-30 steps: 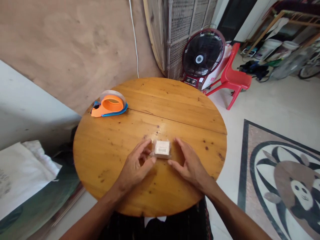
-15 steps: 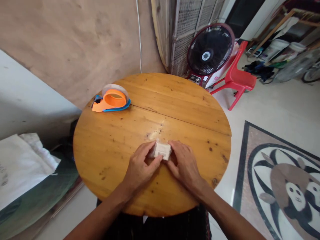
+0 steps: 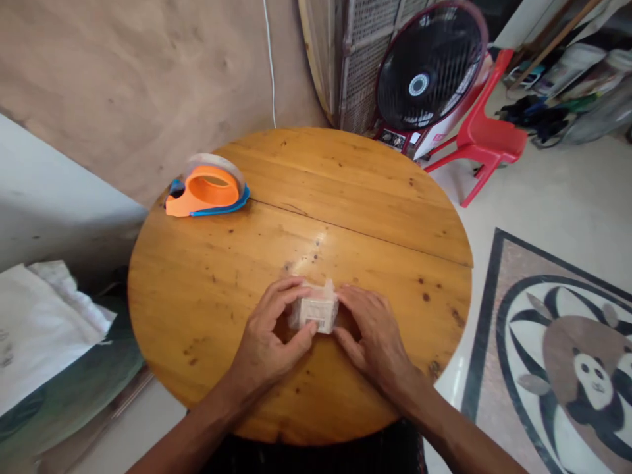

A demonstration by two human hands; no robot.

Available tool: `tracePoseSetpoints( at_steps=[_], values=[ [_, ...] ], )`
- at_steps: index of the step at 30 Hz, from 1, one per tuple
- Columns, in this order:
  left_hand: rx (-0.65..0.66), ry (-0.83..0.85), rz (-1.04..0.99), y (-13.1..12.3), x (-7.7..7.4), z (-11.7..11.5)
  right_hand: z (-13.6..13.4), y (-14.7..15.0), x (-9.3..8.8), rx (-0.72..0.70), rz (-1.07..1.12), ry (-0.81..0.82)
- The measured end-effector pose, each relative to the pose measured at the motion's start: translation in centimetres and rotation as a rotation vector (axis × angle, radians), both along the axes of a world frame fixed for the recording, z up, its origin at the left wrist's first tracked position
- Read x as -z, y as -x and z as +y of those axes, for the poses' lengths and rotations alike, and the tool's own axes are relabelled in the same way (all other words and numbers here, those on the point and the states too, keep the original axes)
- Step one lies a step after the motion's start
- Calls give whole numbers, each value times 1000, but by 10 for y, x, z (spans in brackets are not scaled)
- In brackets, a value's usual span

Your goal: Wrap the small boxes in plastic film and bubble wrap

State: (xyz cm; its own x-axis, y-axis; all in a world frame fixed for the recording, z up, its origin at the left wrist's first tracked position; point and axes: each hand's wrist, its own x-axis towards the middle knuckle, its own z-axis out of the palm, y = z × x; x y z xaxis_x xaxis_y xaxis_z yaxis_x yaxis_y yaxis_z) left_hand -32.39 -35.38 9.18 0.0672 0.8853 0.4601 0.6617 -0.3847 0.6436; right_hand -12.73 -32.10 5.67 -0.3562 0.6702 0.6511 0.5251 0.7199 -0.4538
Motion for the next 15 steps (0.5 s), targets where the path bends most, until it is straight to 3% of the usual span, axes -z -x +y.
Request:
tracePoseSetpoints(
  at_steps=[15],
  values=[
    [42, 24, -72, -4, -1, -4, -2, -6, -5, -89, -37, 34]
  ],
)
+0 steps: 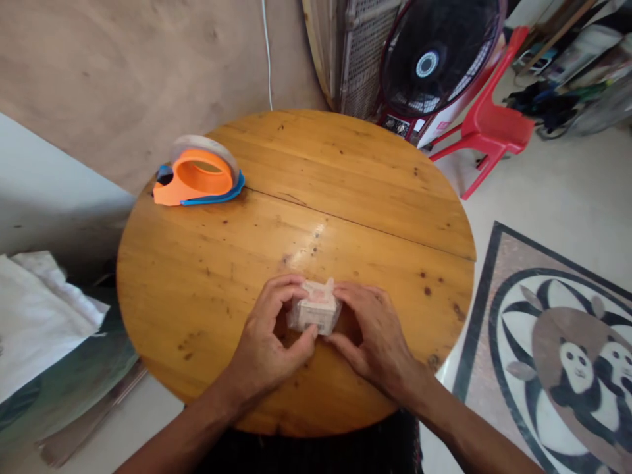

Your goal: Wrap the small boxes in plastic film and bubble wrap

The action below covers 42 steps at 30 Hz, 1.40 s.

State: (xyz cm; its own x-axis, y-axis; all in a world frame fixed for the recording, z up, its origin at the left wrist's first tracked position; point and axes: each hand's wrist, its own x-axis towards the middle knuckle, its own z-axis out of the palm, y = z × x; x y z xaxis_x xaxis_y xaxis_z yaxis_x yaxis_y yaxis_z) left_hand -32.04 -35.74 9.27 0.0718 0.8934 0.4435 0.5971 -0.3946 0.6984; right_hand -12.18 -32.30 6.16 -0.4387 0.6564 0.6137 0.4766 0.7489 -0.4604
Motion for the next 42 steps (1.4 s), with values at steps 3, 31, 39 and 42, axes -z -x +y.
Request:
tracePoseSetpoints(
  at_steps=[3, 31, 39, 42],
  values=[
    [34, 36, 7, 2, -1, -5, -4, -8, -1, -9, -34, 39],
    [219, 29, -11, 4, 8, -6, -14, -16, -32, -163, -74, -64],
    [208, 25, -10, 4, 8, -5, -4, -19, -39, -130, -19, -37],
    [208, 40, -24, 4, 9, -4, 2, -13, -41, -150, -88, -60]
  ],
)
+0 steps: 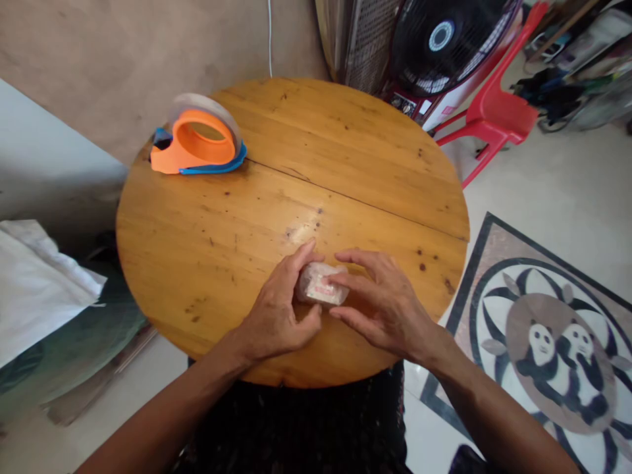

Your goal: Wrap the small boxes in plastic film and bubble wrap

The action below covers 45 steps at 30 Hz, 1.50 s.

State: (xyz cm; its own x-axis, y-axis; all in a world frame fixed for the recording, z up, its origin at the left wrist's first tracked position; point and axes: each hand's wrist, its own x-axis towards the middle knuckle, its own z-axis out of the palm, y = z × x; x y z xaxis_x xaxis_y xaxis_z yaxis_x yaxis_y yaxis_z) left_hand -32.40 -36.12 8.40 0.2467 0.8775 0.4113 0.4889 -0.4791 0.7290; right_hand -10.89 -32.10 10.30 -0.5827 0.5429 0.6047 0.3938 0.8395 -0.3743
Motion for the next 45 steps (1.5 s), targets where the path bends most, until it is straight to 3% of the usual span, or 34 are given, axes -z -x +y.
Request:
tracePoseSetpoints(
  at_steps=[10, 22, 25, 30, 34, 41, 45],
  values=[
    [-77, 3, 23, 1, -3, 7, 8, 10, -6, 19, -5, -52],
    [-111, 51, 10, 1, -3, 9, 36, 10, -21, -93, -38, 213],
    [-128, 55, 20, 1, -4, 10, 37, 5, -22, -133, 5, 174],
    [-152, 38, 64, 2, -4, 12, 32, 6, -21, -98, -98, 22],
    [-158, 12, 81, 3, -2, 13, 33, 15, -22, -100, -146, -12],
    [-110, 62, 39, 2, -6, 11, 42, 22, -22, -68, -124, 162],
    [-62, 146, -105, 0, -7, 9, 52, 15, -21, -89, 1, 248]
  ],
)
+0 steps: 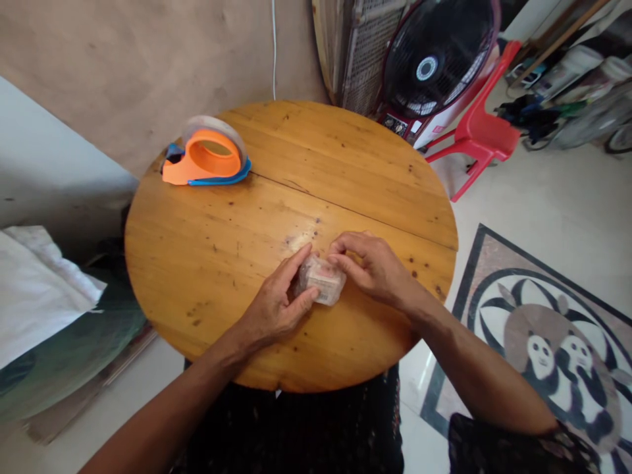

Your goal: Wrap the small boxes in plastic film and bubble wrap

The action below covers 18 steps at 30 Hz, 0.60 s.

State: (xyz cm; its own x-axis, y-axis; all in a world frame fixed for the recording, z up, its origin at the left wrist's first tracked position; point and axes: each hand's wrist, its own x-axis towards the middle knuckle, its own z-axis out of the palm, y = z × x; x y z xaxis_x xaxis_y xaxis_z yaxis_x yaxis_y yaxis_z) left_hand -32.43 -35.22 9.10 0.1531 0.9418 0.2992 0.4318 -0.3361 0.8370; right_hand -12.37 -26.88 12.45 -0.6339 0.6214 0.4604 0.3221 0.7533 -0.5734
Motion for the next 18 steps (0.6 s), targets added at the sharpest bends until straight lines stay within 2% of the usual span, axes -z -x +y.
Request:
tracePoseSetpoints(
  at_steps=[2, 5, 13, 18],
  values=[
    [29, 49, -73, 1, 1, 0, 3, -8, 1, -61, 67, 24],
    [61, 93, -127, 3, 3, 0, 0, -18, 3, -149, 74, -24],
    [124, 155, -217, 3, 1, 0, -18, -18, 3, -146, -89, -305],
    [128, 184, -241, 1, -2, 0, -20, -16, -5, -175, -247, -388]
  ],
)
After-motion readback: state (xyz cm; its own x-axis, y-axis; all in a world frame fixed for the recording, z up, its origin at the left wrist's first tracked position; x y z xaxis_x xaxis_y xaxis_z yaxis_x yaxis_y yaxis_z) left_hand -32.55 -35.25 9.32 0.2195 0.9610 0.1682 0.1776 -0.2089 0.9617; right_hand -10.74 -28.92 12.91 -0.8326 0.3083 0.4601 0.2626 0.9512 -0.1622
